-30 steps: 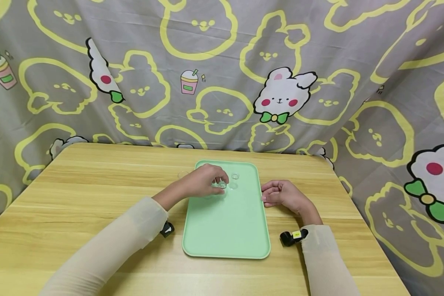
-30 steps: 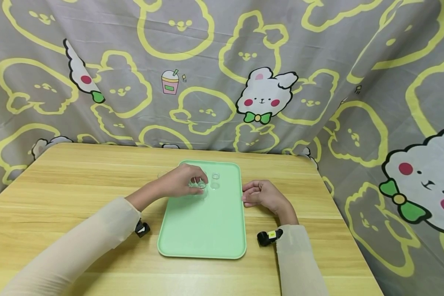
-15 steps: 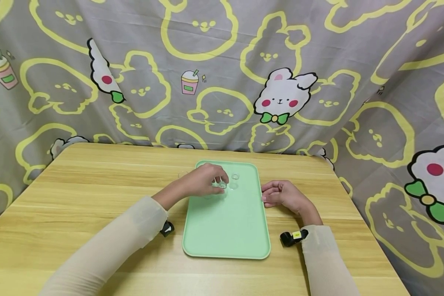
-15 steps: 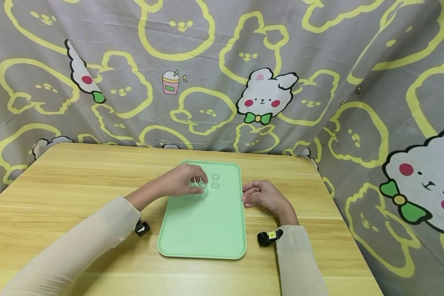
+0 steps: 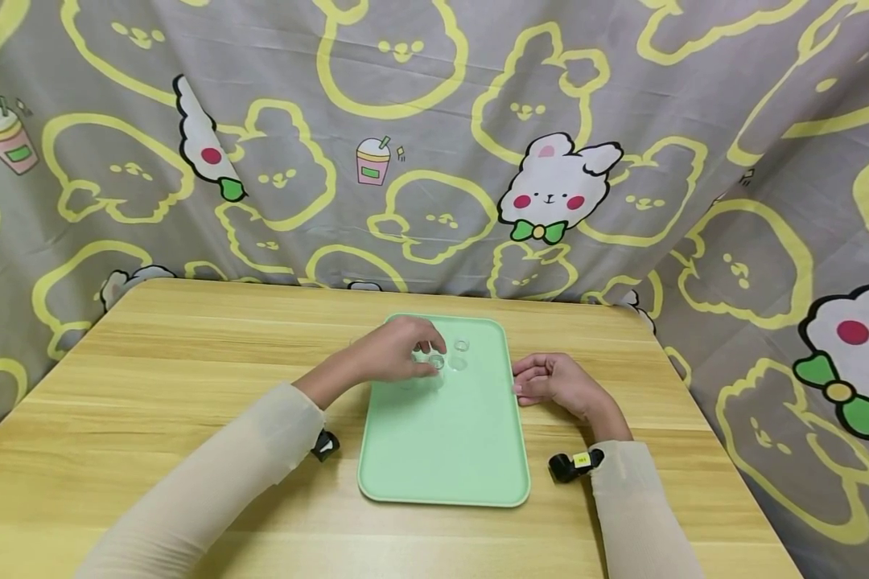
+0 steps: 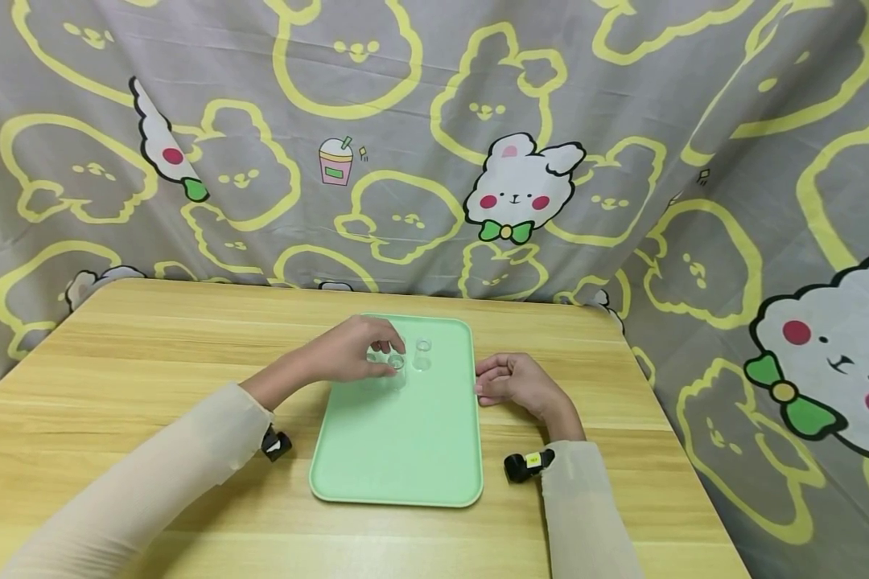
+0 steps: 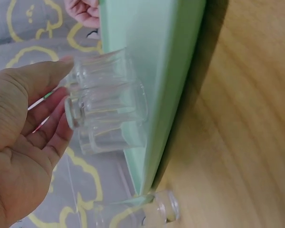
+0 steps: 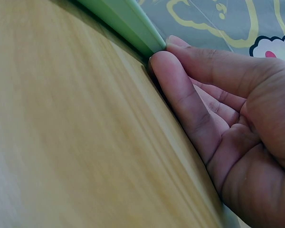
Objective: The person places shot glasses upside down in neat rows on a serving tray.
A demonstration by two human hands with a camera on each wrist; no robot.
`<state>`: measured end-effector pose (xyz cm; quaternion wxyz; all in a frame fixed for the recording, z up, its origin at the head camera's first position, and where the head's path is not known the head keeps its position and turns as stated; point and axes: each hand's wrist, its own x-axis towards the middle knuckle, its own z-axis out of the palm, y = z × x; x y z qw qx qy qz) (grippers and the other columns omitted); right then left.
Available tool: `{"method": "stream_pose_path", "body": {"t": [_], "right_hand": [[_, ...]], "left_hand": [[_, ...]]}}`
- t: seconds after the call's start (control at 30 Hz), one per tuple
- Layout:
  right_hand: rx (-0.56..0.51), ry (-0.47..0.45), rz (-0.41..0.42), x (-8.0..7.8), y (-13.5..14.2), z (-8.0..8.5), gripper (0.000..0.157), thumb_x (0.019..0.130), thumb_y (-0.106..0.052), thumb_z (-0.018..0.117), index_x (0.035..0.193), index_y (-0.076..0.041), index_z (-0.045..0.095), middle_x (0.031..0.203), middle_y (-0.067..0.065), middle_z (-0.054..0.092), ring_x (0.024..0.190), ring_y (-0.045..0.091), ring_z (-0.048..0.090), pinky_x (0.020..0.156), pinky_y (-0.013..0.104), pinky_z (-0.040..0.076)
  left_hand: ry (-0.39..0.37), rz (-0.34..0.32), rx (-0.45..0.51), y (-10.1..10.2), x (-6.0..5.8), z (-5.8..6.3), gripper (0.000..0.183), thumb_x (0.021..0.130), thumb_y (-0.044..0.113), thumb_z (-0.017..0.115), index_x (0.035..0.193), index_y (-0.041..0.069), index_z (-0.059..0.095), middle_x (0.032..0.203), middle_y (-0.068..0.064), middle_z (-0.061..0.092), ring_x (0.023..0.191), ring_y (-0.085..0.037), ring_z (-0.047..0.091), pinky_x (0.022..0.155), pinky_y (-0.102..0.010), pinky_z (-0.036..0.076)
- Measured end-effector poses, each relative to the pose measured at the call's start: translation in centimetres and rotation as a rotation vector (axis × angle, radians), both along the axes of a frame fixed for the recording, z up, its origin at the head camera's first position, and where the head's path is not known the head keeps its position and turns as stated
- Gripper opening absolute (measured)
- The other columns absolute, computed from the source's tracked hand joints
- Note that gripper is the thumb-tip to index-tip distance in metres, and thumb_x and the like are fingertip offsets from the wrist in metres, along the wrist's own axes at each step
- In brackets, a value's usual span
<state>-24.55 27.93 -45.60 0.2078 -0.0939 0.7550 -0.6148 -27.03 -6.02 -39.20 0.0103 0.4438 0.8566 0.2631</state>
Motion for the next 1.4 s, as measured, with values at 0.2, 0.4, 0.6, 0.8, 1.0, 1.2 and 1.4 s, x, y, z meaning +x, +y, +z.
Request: {"method": "stream_pose_path", "body": {"t": [0.2, 0.4, 0.6, 0.8, 1.0, 1.2, 1.4], "right_hand": [[-0.007, -0.002, 0.004, 0.1, 0.0, 0.1, 0.041, 0.093, 0.006, 0.069, 0.129, 0.018, 0.053, 0.101, 0.016, 0.070, 0.092, 0.022, 0.073, 0.084, 0.041, 0.061], [-0.001, -0.006, -0.006, 0.1, 0.0, 0.1, 0.039, 0.093, 0.006, 0.068, 0.128, 0.016, 0.054, 0.101, 0.017, 0.070, 0.092, 0.023, 0.073, 0.084, 0.042, 0.061], [0.011, 0.000, -0.008, 0.1, 0.1, -0.1, 0.039, 0.093, 0.005, 0.068, 0.128, 0.016, 0.055, 0.101, 0.017, 0.069, 0.092, 0.023, 0.073, 0.083, 0.041, 0.061], [0.001, 0.001, 0.001, 0.1, 0.0, 0.0, 0.040, 0.093, 0.005, 0.069, 0.128, 0.016, 0.054, 0.101, 0.016, 0.070, 0.092, 0.022, 0.074, 0.083, 0.041, 0.061], [0.000, -0.010, -0.009, 0.1, -0.1, 0.2, 0.041, 0.092, 0.006, 0.070, 0.129, 0.016, 0.054, 0.101, 0.016, 0.070, 0.092, 0.023, 0.073, 0.084, 0.041, 0.061], [0.004, -0.015, -0.014, 0.0, -0.1, 0.1, 0.040, 0.093, 0.006, 0.069, 0.128, 0.015, 0.055, 0.101, 0.016, 0.070, 0.093, 0.023, 0.073, 0.084, 0.042, 0.061], [0.001, -0.012, -0.008, 0.0, -0.1, 0.0, 0.040, 0.093, 0.005, 0.069, 0.129, 0.015, 0.054, 0.101, 0.016, 0.070, 0.093, 0.024, 0.073, 0.084, 0.042, 0.061]], "left_hand": [[-0.014, 0.029, 0.032, -1.3, -0.3, 0.6, 0.024, 0.089, 0.015, 0.082, 0.110, 0.007, 0.075, 0.108, -0.005, 0.072, 0.096, -0.022, 0.069, 0.086, -0.037, 0.058], [-0.025, 0.082, 0.074, -3.5, -0.4, 1.0, 0.024, 0.089, 0.016, 0.082, 0.110, 0.005, 0.075, 0.106, -0.009, 0.073, 0.096, -0.024, 0.068, 0.085, -0.044, 0.058], [0.000, 0.165, 0.084, -6.0, -0.7, 0.9, 0.022, 0.088, 0.014, 0.082, 0.108, 0.007, 0.075, 0.103, -0.006, 0.074, 0.094, -0.023, 0.068, 0.083, -0.043, 0.058], [-0.036, 0.221, 0.047, -8.2, -0.8, 0.5, 0.028, 0.087, 0.014, 0.081, 0.112, 0.004, 0.074, 0.107, -0.011, 0.074, 0.096, -0.023, 0.067, 0.084, -0.045, 0.057], [-0.066, 0.246, 0.040, -9.5, -1.0, -0.1, 0.034, 0.086, 0.016, 0.082, 0.115, 0.002, 0.073, 0.108, -0.008, 0.073, 0.097, -0.023, 0.065, 0.086, -0.045, 0.057], [-0.102, 0.234, 0.044, -9.9, -1.2, -0.7, 0.037, 0.085, 0.017, 0.085, 0.116, 0.002, 0.072, 0.109, -0.007, 0.072, 0.095, -0.024, 0.066, 0.085, -0.044, 0.058], [-0.194, 0.235, 0.047, -10.2, -1.8, -1.9, 0.043, 0.085, 0.016, 0.085, 0.123, 0.002, 0.069, 0.105, -0.004, 0.071, 0.092, -0.021, 0.066, 0.084, -0.040, 0.058]]}}
